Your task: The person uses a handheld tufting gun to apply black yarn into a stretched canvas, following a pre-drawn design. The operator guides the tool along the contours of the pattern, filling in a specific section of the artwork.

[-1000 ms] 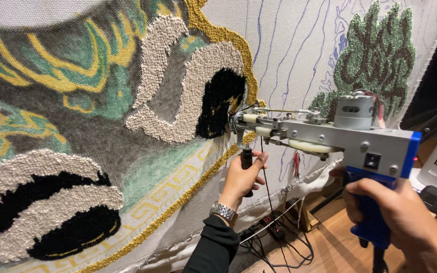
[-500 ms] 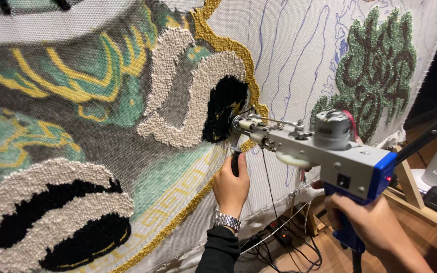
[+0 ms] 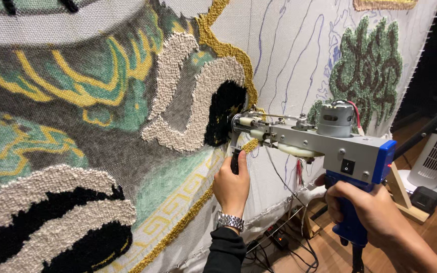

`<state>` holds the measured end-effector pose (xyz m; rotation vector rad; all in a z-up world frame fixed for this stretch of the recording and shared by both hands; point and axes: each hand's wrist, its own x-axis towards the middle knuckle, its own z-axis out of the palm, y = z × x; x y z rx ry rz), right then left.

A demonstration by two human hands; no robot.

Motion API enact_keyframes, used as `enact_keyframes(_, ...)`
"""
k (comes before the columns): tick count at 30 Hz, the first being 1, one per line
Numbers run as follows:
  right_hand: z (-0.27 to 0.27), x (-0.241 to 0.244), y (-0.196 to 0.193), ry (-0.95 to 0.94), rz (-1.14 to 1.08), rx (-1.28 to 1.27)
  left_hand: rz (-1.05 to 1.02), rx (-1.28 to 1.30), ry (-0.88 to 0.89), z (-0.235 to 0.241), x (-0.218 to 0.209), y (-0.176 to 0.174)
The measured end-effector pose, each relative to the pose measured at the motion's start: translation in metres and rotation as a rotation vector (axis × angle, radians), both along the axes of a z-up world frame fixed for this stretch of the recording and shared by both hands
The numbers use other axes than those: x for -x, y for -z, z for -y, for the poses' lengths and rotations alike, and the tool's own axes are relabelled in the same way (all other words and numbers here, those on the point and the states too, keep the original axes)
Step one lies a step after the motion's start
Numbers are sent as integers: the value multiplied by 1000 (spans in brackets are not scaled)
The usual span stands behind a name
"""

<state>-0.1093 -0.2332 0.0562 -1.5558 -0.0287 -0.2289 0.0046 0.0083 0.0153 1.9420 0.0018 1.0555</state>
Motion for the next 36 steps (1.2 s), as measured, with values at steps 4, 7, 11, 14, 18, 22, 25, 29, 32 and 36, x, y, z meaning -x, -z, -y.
enact_keyframes(4,-1,1,-6,-19,-6,-2,-124,53,58,-1,4,-4)
enact_keyframes(7,-4,5,-11,45,-93,-20,-29,67,59,-1,7,-6)
enact_keyframes(11,-6,4,-11,32,-62,-62,102,34,-24,-2,10,-11)
enact_keyframes(14,-2,-2,-8,12,-36,-43,-131,61,23,-3,9,-17)
enact_keyframes(18,0,-3,-10,-55,35,-24,-154,50,36,-3,7,-18)
enact_keyframes(22,-6,3,-18,-3,-44,-58,-25,61,48,-6,7,-18)
enact_keyframes(25,-2,0,-16,-34,-30,-68,-93,78,90,-8,9,-23)
enact_keyframes(29,-1,-2,-16,-40,9,-44,-171,97,155,-8,15,-27)
enact_keyframes(32,-9,4,-23,-26,-25,-66,-54,102,205,-9,13,-24)
enact_keyframes(36,-11,5,-27,-10,-19,-33,-131,94,232,-9,8,-24)
